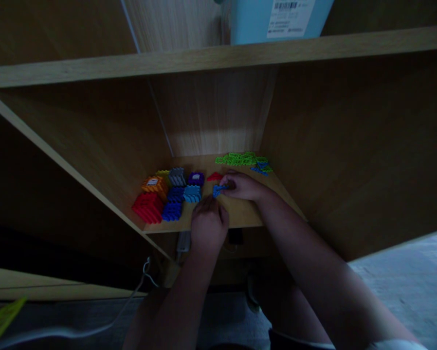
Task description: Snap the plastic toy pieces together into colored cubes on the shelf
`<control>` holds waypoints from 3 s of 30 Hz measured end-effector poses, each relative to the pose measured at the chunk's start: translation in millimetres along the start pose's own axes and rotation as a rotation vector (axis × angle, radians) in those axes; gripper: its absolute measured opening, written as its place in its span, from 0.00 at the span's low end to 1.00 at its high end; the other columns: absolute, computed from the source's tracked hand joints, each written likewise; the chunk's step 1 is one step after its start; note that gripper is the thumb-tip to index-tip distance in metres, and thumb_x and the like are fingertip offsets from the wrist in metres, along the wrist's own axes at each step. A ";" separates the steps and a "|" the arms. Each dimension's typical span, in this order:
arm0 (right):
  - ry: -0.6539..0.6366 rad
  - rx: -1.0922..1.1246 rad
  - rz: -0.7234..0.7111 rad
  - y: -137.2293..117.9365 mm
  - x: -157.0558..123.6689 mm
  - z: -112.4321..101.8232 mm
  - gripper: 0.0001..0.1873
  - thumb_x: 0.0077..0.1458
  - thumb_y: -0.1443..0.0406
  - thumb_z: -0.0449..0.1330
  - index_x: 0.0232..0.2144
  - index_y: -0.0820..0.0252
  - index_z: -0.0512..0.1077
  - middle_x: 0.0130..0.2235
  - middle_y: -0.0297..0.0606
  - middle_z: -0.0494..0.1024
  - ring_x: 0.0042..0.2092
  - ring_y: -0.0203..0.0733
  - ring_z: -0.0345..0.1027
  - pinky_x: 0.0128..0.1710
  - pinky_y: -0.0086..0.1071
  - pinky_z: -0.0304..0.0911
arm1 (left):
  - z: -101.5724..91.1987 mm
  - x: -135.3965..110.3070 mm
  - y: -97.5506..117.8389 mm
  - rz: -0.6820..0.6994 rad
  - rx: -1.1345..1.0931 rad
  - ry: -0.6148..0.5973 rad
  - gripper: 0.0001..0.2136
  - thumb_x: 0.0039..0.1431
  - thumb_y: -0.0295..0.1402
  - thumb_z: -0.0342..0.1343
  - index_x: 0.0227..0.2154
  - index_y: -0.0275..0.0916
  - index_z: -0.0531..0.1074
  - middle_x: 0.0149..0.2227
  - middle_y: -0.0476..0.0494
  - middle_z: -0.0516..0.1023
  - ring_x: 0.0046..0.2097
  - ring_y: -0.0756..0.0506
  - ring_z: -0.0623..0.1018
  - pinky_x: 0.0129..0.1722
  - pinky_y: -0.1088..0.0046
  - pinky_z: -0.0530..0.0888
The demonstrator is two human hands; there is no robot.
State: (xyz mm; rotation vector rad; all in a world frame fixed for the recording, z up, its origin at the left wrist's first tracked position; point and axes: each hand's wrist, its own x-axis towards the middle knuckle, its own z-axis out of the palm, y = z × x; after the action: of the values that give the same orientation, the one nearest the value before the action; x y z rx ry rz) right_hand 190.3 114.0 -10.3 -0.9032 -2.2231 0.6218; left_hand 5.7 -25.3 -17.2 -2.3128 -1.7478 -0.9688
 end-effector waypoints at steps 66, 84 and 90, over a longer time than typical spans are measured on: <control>-0.024 -0.046 0.078 2.5 -1.8 -0.7 0.06 0.56 0.63 0.69 0.37 0.56 0.80 0.40 0.35 0.84 0.41 0.42 0.77 0.44 0.35 0.68 | 3.1 -0.1 2.3 0.016 -0.013 0.036 0.07 0.70 0.27 0.53 0.39 0.38 0.76 0.40 0.36 0.81 0.46 0.36 0.80 0.51 0.54 0.77; 0.023 -0.128 0.080 2.7 1.7 2.2 0.06 0.57 0.62 0.70 0.37 0.57 0.79 0.39 0.37 0.84 0.41 0.42 0.76 0.45 0.35 0.68 | 6.4 1.1 -0.2 0.018 -0.037 0.036 0.05 0.69 0.27 0.55 0.42 0.38 0.76 0.43 0.35 0.82 0.50 0.35 0.80 0.54 0.53 0.78; 0.072 -0.163 0.077 5.5 4.0 4.7 0.10 0.56 0.59 0.71 0.36 0.57 0.78 0.37 0.37 0.81 0.38 0.42 0.73 0.40 0.34 0.66 | 4.3 2.1 2.0 0.023 -0.032 0.037 0.06 0.69 0.26 0.54 0.42 0.38 0.76 0.43 0.35 0.82 0.50 0.35 0.80 0.55 0.53 0.78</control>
State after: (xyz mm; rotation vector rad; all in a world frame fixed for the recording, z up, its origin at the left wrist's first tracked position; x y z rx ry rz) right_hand 187.1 119.6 -15.4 -1.0806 -2.2063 0.4403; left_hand 9.6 -22.4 -18.8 -2.3134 -1.7012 -1.0359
